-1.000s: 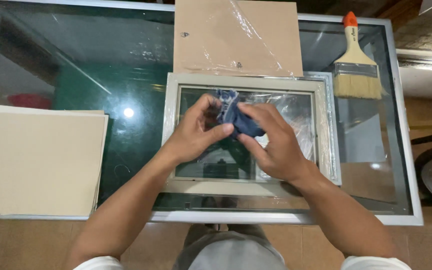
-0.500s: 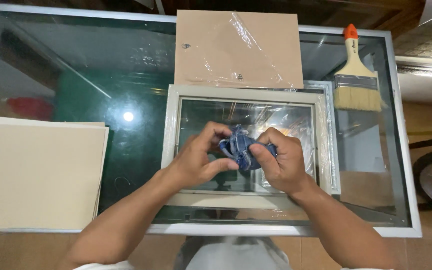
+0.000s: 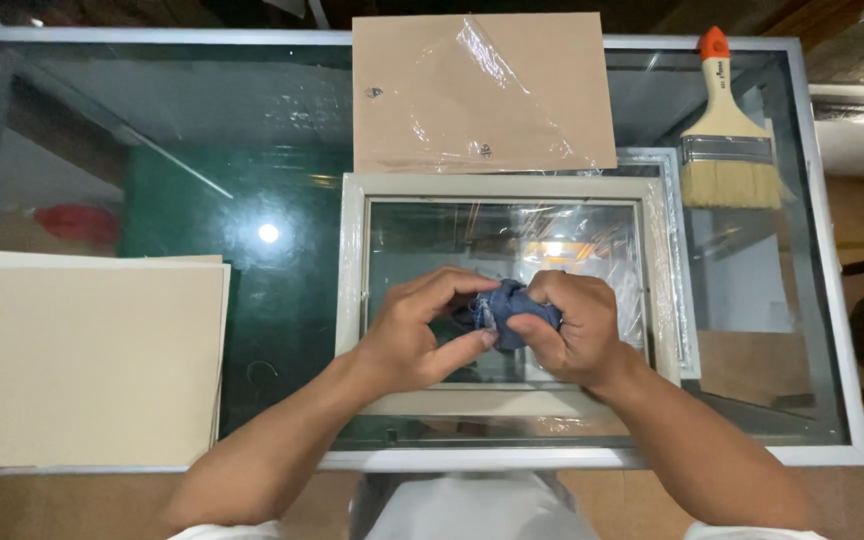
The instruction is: Cleaning and preparing a picture frame for assembly by brushing and wiping the glass.
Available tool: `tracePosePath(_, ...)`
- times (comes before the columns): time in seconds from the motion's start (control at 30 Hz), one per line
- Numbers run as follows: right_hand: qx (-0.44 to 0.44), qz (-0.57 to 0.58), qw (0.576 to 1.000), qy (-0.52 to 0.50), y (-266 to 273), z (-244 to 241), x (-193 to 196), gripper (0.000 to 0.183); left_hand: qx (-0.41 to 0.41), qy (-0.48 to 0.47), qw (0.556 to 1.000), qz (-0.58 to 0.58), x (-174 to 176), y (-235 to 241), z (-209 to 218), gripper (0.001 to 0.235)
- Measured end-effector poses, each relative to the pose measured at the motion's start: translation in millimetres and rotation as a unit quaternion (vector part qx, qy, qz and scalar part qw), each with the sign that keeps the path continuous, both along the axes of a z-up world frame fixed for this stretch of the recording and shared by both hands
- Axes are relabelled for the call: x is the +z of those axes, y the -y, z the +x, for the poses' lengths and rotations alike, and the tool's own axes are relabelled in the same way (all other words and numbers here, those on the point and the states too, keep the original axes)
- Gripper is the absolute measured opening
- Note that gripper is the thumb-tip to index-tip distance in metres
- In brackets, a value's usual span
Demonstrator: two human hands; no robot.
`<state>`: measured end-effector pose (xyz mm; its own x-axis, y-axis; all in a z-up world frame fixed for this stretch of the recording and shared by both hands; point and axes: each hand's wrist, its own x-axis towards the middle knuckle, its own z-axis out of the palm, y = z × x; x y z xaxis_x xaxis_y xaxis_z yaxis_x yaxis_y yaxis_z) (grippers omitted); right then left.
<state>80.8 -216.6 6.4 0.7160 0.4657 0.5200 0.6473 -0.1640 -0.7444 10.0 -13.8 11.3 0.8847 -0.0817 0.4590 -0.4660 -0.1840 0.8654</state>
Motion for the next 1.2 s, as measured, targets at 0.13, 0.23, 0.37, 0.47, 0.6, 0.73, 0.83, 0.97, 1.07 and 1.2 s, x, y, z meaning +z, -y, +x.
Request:
tracePosePath(0.13,0.032,0.030,0.999,0.008,3,0,-7,0.040,-0.014,-0.094,0.989,-0.118,-9,6,-7,0.035)
tracePosePath(0.23,0.062,0.066,0.996,0.000,2,2,-7,0.044,-0.011,-0.120,0.977,-0.176,-23,13,-7,0.039)
tracePosePath(0.37,0.120,0.120,0.984,-0.052,0,-1,-5,0.050,-0.015,-0.146,0.958,-0.245,-22,12,-8,0.047)
tracePosePath(0.47,0.117,0.093,0.988,-0.030,-1,1,-4,0.059,-0.038,-0.128,0.952,-0.277,-13,11,-9,0.053)
tracePosePath(0.6,0.165,0.111,0.974,-0.105,-18,-15,13,0.053,-0.039,-0.133,0.948,-0.286,-18,16,-13,0.046)
tracePosePath(0.73,0.106,0.144,0.947,-0.267,-19,-25,-1,0.060,0.078,-0.004,0.995,-0.069,-15,14,-11,0.025)
tracePosePath(0.83,0.072,0.113,0.952,-0.274,-15,-22,6,0.054,0.128,0.065,0.989,0.039,-16,14,-10,0.023)
tracePosePath(0.97,0.007,0.048,0.973,-0.225,-8,-13,29,0.039,0.068,0.062,0.993,0.071,-3,2,-3,0.037)
tracePosePath(1.07,-0.051,-0.038,0.985,-0.160,12,6,44,0.025,0.104,0.013,0.985,0.140,-5,-35,15,0.035)
tracePosePath(1.2,-0.132,-0.206,0.963,-0.116,36,28,74,0.014,0.295,-0.155,0.899,0.284,-14,-73,32,0.038)
